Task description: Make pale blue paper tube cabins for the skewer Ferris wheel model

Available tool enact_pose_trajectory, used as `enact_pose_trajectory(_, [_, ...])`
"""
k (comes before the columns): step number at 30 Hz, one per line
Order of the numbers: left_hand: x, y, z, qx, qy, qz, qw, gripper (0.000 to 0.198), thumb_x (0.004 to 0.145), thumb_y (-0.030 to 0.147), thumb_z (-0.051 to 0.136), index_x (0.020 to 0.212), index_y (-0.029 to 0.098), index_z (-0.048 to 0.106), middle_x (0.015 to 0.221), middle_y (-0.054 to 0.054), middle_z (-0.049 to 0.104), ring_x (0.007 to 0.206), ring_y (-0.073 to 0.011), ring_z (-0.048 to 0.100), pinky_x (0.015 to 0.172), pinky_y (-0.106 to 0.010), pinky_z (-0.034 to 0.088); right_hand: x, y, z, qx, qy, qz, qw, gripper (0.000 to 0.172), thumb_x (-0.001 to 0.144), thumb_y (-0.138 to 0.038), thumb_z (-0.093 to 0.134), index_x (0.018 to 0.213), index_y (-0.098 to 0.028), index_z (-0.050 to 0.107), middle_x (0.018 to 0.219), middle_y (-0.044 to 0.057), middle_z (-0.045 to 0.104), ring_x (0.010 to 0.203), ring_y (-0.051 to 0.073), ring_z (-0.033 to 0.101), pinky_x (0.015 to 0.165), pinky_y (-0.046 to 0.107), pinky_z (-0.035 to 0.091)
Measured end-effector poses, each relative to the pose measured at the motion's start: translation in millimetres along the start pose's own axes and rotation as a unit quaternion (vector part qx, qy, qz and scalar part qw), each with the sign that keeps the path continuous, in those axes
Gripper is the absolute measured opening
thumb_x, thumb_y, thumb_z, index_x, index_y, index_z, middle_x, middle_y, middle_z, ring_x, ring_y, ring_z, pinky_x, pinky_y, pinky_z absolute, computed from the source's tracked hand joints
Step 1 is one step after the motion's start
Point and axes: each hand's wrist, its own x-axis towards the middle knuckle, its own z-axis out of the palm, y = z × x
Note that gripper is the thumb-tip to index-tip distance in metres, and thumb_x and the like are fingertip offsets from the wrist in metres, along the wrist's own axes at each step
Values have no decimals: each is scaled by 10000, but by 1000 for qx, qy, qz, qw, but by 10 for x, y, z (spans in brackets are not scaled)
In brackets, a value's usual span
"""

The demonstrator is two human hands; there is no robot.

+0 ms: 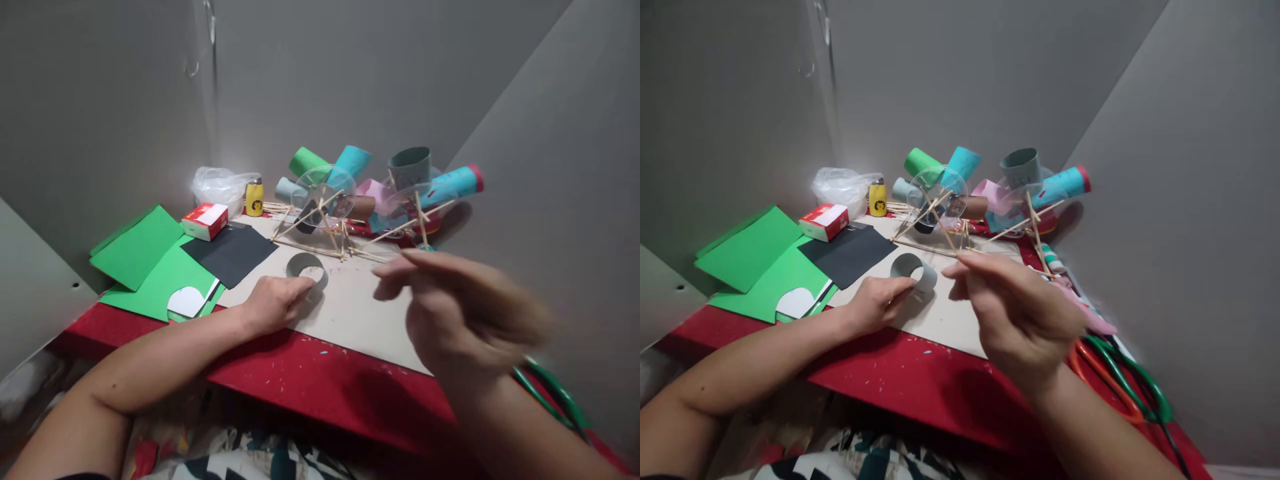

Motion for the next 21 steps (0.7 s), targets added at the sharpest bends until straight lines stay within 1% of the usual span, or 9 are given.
enact_pose_trajectory(1, [1, -5, 4, 8, -7, 4, 1000, 193, 858, 173, 485, 981, 175, 634, 765, -27, 704, 647, -135, 640, 569, -209, 433, 73, 50, 46, -1, 3, 1, 1000, 179, 865, -383, 620, 989, -280, 697, 798, 39, 706, 600, 173, 617, 574, 335, 517])
enact_pose_trajectory(3, [5, -14, 4, 22, -22, 15, 999, 194, 841, 158, 492, 981, 178, 624, 758, -21, 696, 644, -133, 635, 551, -202, 420, 166, 228, 125, -9, -18, 41, 999, 180, 851, -369, 635, 966, -251, 710, 788, 33, 703, 593, 159, 612, 564, 315, 508])
enact_pose_trajectory(7, [20, -36, -21, 55, -42, 41, 997, 228, 838, 119, 456, 993, 178, 612, 724, -18, 676, 617, -132, 618, 548, -208, 430, 308, 676, 206, -21, -107, 130, 986, 254, 827, -411, 625, 911, -196, 732, 852, 57, 718, 696, 182, 631, 584, 305, 502])
enact_pose_trajectory(10, [47, -56, -57, 43, -35, 39, 998, 235, 849, 118, 441, 992, 158, 623, 733, -38, 680, 623, -144, 618, 553, -230, 444, 471, 868, 263, -22, -192, 149, 970, 316, 825, -443, 600, 926, -177, 738, 908, 70, 731, 778, 203, 632, 638, 318, 499])
enact_pose_trajectory(12, [83, -70, -96, -22, -21, -1, 1000, 203, 867, 151, 461, 967, 151, 638, 766, -47, 689, 655, -140, 623, 585, -233, 458, 583, 909, 320, -18, -236, 145, 961, 330, 829, -451, 586, 936, -181, 742, 921, 65, 736, 794, 205, 632, 669, 324, 492])
enact_pose_trajectory(14, [133, -87, -147, -124, -20, -73, 989, 180, 885, 191, 481, 926, 147, 651, 737, -33, 674, 638, -120, 609, 593, -220, 465, 672, 914, 384, -3, -257, 133, 957, 326, 834, -450, 577, 937, -191, 746, 913, 58, 741, 808, 208, 638, 687, 324, 488])
enact_pose_trajectory(16, [185, -110, -202, -232, -37, -153, 960, 179, 892, 234, 501, 900, 137, 652, 697, -13, 644, 577, -100, 582, 559, -204, 464, 733, 911, 446, 23, -262, 123, 957, 313, 839, -443, 575, 930, -197, 747, 916, 55, 744, 842, 213, 648, 718, 326, 492])
enact_pose_trajectory(18, [227, -138, -250, -317, -59, -210, 923, 191, 886, 274, 527, 901, 126, 646, 703, -8, 628, 538, -89, 564, 529, -198, 463, 774, 919, 498, 48, -274, 116, 953, 293, 841, -429, 583, 926, -202, 746, 924, 51, 745, 876, 214, 654, 760, 330, 494])
enact_pose_trajectory(21, [252, -177, -297, -375, -80, -247, 890, 213, 869, 312, 564, 895, 117, 644, 700, -8, 613, 537, -84, 549, 527, -193, 457, 827, 952, 544, 62, -328, 106, 937, 263, 837, -404, 601, 910, -196, 744, 935, 53, 738, 904, 213, 651, 798, 332, 483])
